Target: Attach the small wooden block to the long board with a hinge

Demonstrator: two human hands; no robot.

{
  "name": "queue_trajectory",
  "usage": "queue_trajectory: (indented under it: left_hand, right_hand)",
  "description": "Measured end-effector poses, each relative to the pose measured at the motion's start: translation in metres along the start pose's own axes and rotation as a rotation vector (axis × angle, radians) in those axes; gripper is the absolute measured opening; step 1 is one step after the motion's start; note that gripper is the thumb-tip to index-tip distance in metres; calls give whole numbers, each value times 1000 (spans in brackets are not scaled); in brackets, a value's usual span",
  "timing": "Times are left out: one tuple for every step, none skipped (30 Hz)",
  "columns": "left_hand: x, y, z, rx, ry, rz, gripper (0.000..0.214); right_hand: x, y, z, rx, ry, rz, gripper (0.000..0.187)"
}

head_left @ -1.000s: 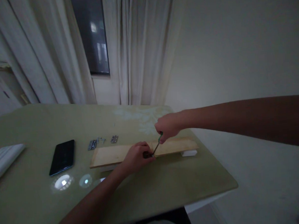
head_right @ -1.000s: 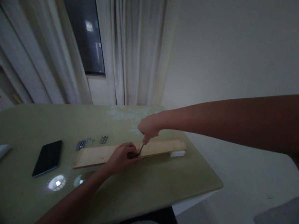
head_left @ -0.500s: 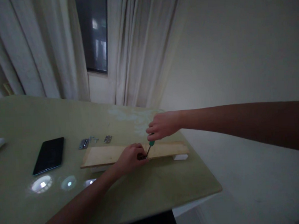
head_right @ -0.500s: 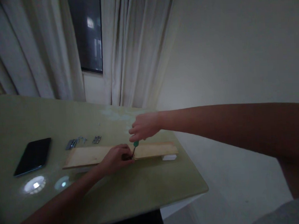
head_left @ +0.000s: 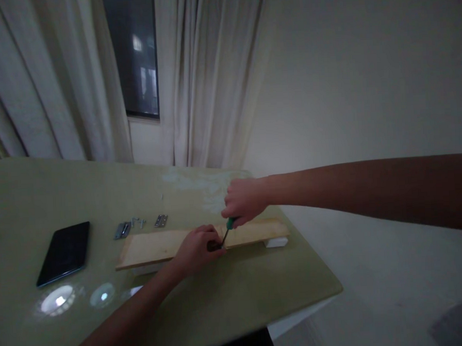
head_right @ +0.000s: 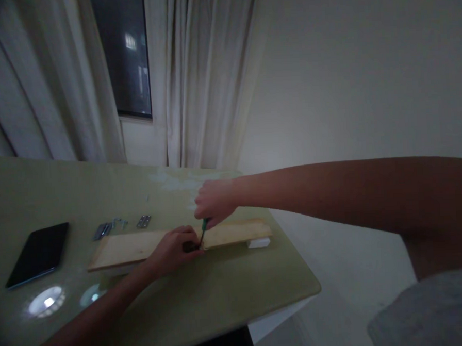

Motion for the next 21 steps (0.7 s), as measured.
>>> queue_trajectory:
  left_hand:
    - [0, 0, 0, -3, 2, 0, 10]
    - [0, 0, 0, -8, 7, -4, 10]
    - [0, 0, 0, -12, 11, -10, 10]
    - [0, 0, 0, -19, 13, -13, 11]
    - [0, 0, 0, -22, 14, -15, 12]
    - [1, 0, 0, -25, 14, -14, 13]
    - [1, 0, 0, -24, 14, -10, 13]
    - [1, 0, 1, -20, 13, -9, 13]
    - [0, 0, 1, -17, 11, -9, 13]
    - [0, 0, 1, -14, 9, -8, 13]
    - [0, 1, 2, -13, 6, -8, 13]
    - [-1, 1, 2, -14, 2, -8, 13]
    - [-1, 1, 2, -13, 0, -10, 13]
    - [0, 1, 2, -13, 0, -11, 13]
    - [0, 1, 1, -11, 3, -11, 12]
    - [1, 1, 1, -12, 7, -10, 12]
    - [2, 1, 0, -12, 9, -8, 11]
    - [2, 1, -1, -12, 10, -4, 10]
    - [3, 1, -1, -12, 9, -1, 9]
    - [3, 2, -1, -13, 6, 0, 9]
    - [3, 2, -1, -15, 2, -2, 9]
  right_hand:
    - [-5, -5, -1, 25, -45, -93, 35]
    - [-8, -9, -3, 54, -76, -151, 43]
    - [-11, -11, -4, 70, -95, -190, 47]
    - [-12, -12, -3, 61, -85, -190, 48]
    - [-10, -10, -1, 33, -50, -148, 43]
    - [-7, -7, 1, -9, 13, -66, 37]
    - [-1, -2, 2, -48, 98, 58, 29]
    - [5, 3, 1, -76, 177, 184, 22]
    - [10, 8, -1, -82, 219, 259, 20]
    - [10, 10, -4, -64, 215, 262, 21]
    - [8, 9, -7, -33, 168, 192, 23]
    - [3, 7, -10, 1, 103, 89, 27]
    - [-1, 4, -13, 35, 42, -12, 34]
    - [-5, 2, -15, 61, -1, -88, 41]
    - [-8, 1, -16, 68, -22, -135, 47]
    - [-9, 0, -15, 47, -14, -144, 48]
    - [-8, 1, -14, 10, 19, -113, 44]
    - [-5, 2, -12, -33, 74, -39, 36]
    - [-1, 4, -10, -72, 140, 70, 28]
    - [4, 5, -10, -98, 192, 175, 23]
    - [7, 5, -11, -92, 199, 225, 20]
Point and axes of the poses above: each hand's wrist, its own y-axis away from the middle knuckle, its own z-axis out of the back of the hand, x = y × z, the point moved 5 cm from there along -y, towards the middle knuckle, and after that the axes turned 14 degrees about -y, right-handed, at the moved point
